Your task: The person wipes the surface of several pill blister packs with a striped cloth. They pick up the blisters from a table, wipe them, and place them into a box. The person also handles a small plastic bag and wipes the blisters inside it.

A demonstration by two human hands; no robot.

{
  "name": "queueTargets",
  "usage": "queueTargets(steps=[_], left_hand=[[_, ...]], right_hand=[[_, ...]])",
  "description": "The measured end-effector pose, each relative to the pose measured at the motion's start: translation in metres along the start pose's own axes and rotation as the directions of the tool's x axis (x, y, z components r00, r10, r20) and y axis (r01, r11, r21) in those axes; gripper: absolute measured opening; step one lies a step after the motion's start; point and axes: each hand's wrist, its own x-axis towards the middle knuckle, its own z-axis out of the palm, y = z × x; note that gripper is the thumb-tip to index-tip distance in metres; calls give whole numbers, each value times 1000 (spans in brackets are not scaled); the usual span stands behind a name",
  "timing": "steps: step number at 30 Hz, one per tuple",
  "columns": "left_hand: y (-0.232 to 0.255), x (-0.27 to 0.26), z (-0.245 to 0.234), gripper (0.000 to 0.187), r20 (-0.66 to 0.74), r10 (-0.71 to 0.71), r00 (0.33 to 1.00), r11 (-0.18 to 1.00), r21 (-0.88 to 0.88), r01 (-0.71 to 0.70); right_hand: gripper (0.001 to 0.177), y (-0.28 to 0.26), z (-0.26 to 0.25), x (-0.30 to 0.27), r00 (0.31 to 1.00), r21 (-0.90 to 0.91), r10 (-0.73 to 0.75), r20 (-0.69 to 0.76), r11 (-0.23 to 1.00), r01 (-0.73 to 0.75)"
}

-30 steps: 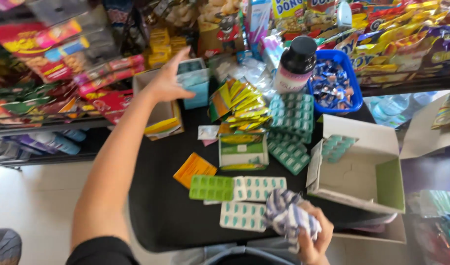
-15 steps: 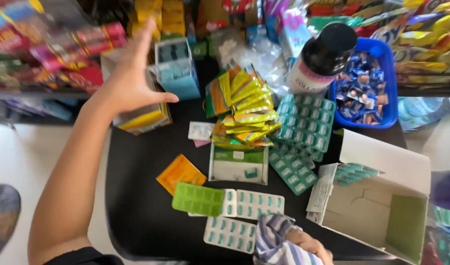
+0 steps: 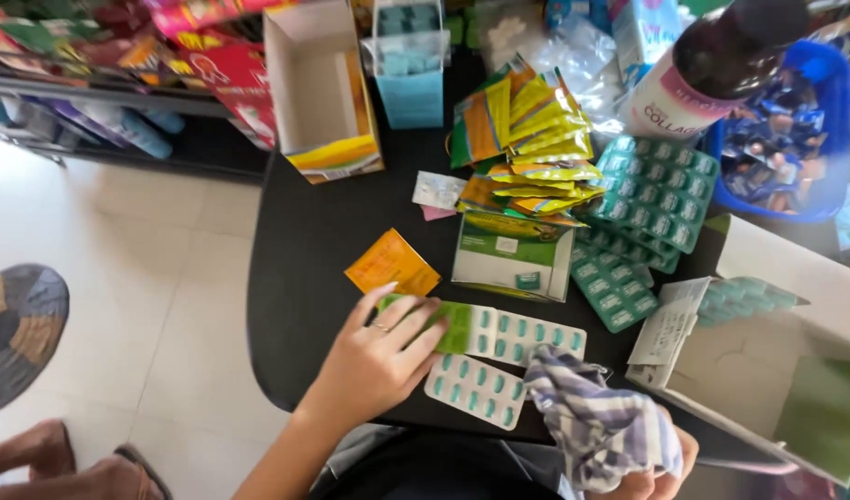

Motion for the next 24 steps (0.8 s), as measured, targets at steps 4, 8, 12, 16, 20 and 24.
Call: queueTargets(steps=[4, 8, 12, 16, 20, 24], left_hand=[[-12, -6, 5, 30, -104, 31, 994, 999, 18, -30], [-20, -5, 14, 10, -410, -379, 829, 894, -395, 213], [-30, 2, 43, 17, 67, -763, 643, 6, -994, 111], [-8, 34, 45, 17, 318, -462, 828, -572, -821, -4], [38, 49, 20, 41, 358, -154, 921, -769, -629, 116], [33, 53, -3, 57, 369, -84, 926, -797, -582, 160]], right_hand=[[52, -7, 43, 30, 993, 92, 22, -119, 996, -11], [60, -15, 40, 46, 986, 275, 117, -117, 958, -81], [60, -77, 45, 82, 982, 441, 157, -107, 893, -95], [49, -148, 57, 120, 990, 375, -36, -137, 923, 85], [52, -178, 88, 139, 933, -112, -360, -26, 928, 355], [67, -212, 120, 125, 860, -181, -507, 53, 842, 508]])
